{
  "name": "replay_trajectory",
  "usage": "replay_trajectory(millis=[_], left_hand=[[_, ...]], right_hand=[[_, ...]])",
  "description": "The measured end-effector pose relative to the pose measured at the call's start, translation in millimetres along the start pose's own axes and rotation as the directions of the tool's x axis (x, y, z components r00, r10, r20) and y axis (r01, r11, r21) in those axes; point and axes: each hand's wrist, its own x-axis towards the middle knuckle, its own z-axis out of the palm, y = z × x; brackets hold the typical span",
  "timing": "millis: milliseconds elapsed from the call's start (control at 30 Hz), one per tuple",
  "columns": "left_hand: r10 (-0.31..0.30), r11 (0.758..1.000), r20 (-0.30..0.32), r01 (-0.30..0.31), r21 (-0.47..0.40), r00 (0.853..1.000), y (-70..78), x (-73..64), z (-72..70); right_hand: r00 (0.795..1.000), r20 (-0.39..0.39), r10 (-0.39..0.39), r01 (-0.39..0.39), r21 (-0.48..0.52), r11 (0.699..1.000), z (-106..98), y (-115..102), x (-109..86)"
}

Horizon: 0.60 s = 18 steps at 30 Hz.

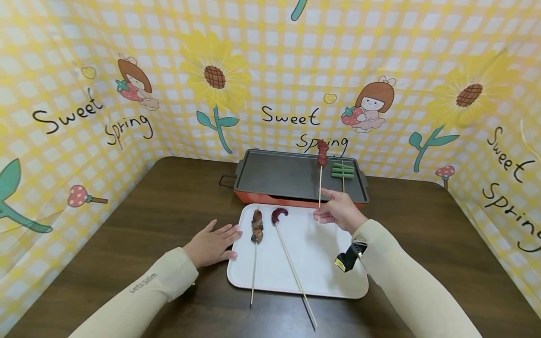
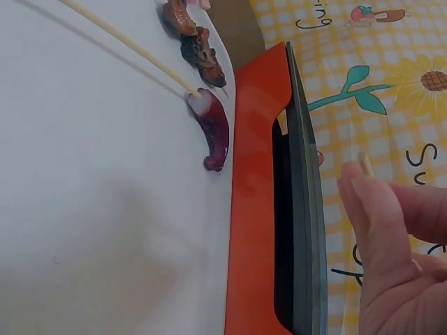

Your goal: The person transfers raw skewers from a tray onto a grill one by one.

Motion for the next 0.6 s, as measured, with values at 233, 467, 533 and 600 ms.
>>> replay_trajectory(millis=[233,467,533,600], left_hand=[[0.015,1.0,0.0,-0.015,0.014,1.0,-1.9,2.3,2.2],[-0.001,1.0,0.042,0.001,0.006,0.999,-0.1,3.1,-3.5],[-0.005,1.0,0.06,0.004,0.012,0.998,1.0,3.4,-6.3],[-0.007,1.0,0.077,0.006,0.019,0.997,1.9,4.1,-8.7]], right_hand=[[1.0,-0.011,0.014,-0.014,-0.013,1.0,-1,0,0.7],[0.999,-0.011,0.03,-0.03,-0.011,0.999,-4,2,2.2],[0.999,-0.012,0.031,-0.032,-0.013,0.999,-4,2,2.6],[0.999,-0.012,0.031,-0.031,-0.015,0.999,-5,3,2.7]])
